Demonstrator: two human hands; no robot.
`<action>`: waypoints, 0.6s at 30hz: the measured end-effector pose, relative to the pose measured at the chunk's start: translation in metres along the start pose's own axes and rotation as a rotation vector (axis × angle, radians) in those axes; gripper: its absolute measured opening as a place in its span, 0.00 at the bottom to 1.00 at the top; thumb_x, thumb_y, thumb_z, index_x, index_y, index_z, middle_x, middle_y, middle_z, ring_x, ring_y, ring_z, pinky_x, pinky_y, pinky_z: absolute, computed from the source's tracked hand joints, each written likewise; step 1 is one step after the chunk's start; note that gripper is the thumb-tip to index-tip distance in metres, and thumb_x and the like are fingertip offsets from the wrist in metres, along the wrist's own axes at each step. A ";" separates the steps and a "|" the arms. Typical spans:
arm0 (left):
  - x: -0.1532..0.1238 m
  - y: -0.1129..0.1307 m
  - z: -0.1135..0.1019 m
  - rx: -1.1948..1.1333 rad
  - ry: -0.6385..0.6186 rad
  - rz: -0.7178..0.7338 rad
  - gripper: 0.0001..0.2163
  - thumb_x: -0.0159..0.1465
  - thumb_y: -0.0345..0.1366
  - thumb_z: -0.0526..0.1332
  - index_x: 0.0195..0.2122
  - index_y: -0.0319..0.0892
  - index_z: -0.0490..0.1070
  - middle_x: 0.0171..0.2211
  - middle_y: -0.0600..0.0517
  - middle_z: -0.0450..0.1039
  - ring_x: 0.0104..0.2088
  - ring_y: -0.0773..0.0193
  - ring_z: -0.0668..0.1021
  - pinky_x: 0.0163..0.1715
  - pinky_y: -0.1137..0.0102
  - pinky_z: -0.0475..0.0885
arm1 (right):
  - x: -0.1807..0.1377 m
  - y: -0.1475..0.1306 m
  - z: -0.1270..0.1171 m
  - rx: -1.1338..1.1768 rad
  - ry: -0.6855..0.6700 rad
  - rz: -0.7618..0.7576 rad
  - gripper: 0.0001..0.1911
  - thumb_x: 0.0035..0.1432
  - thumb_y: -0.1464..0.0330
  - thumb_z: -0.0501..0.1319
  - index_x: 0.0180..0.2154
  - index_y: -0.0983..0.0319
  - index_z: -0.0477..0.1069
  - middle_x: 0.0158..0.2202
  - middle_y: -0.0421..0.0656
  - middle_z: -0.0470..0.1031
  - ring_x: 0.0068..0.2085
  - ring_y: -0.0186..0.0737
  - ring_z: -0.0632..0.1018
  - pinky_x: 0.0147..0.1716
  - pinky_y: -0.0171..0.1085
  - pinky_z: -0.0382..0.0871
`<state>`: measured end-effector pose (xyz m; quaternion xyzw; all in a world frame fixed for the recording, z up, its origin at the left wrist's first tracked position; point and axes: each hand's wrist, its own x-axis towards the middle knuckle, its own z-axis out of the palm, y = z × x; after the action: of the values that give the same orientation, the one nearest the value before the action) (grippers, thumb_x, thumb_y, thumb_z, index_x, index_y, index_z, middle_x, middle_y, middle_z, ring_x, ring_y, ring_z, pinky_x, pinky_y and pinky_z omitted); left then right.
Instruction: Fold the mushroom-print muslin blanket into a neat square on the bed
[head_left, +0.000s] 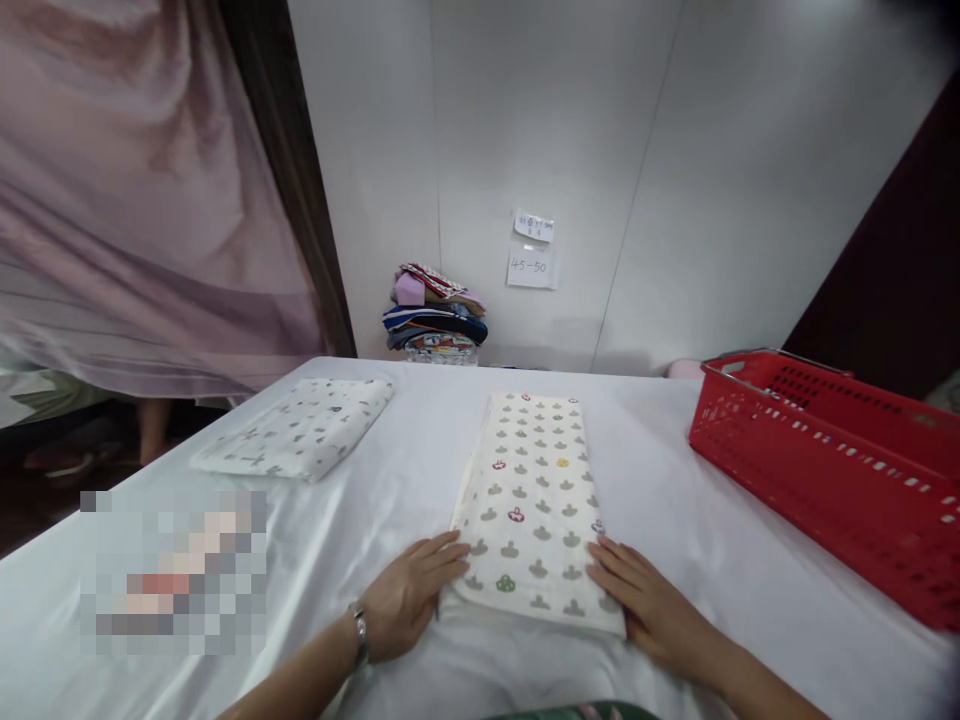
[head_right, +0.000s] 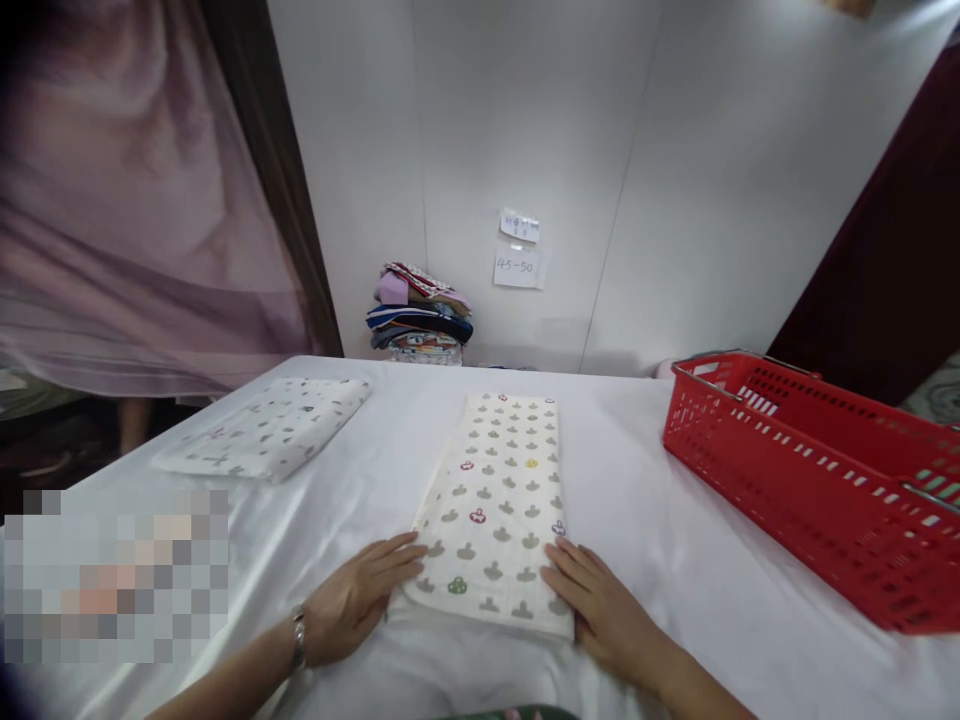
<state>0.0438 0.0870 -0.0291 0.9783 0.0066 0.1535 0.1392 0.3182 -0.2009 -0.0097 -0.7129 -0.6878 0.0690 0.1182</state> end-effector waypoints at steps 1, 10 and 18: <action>0.000 -0.001 0.000 0.006 -0.003 0.008 0.30 0.50 0.24 0.50 0.55 0.51 0.60 0.57 0.54 0.61 0.59 0.57 0.59 0.55 0.56 0.60 | 0.004 0.001 -0.002 -0.013 -0.005 -0.011 0.33 0.53 0.76 0.50 0.60 0.54 0.53 0.63 0.42 0.49 0.63 0.44 0.49 0.58 0.52 0.49; 0.016 -0.002 -0.010 0.013 -0.031 0.066 0.34 0.47 0.24 0.52 0.57 0.51 0.56 0.57 0.54 0.62 0.59 0.57 0.60 0.56 0.57 0.58 | 0.027 0.021 0.005 -0.096 0.046 -0.212 0.29 0.56 0.71 0.52 0.60 0.58 0.53 0.61 0.45 0.54 0.63 0.43 0.51 0.59 0.51 0.46; 0.022 -0.003 -0.013 0.016 -0.057 0.104 0.30 0.51 0.24 0.51 0.57 0.49 0.56 0.55 0.51 0.63 0.58 0.58 0.62 0.55 0.58 0.59 | 0.021 0.022 0.018 0.160 0.214 -0.089 0.24 0.60 0.66 0.51 0.58 0.53 0.56 0.57 0.42 0.63 0.60 0.42 0.60 0.58 0.47 0.53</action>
<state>0.0607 0.0950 -0.0113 0.9823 -0.0468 0.1327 0.1233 0.3352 -0.1794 -0.0314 -0.6733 -0.6945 0.0419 0.2503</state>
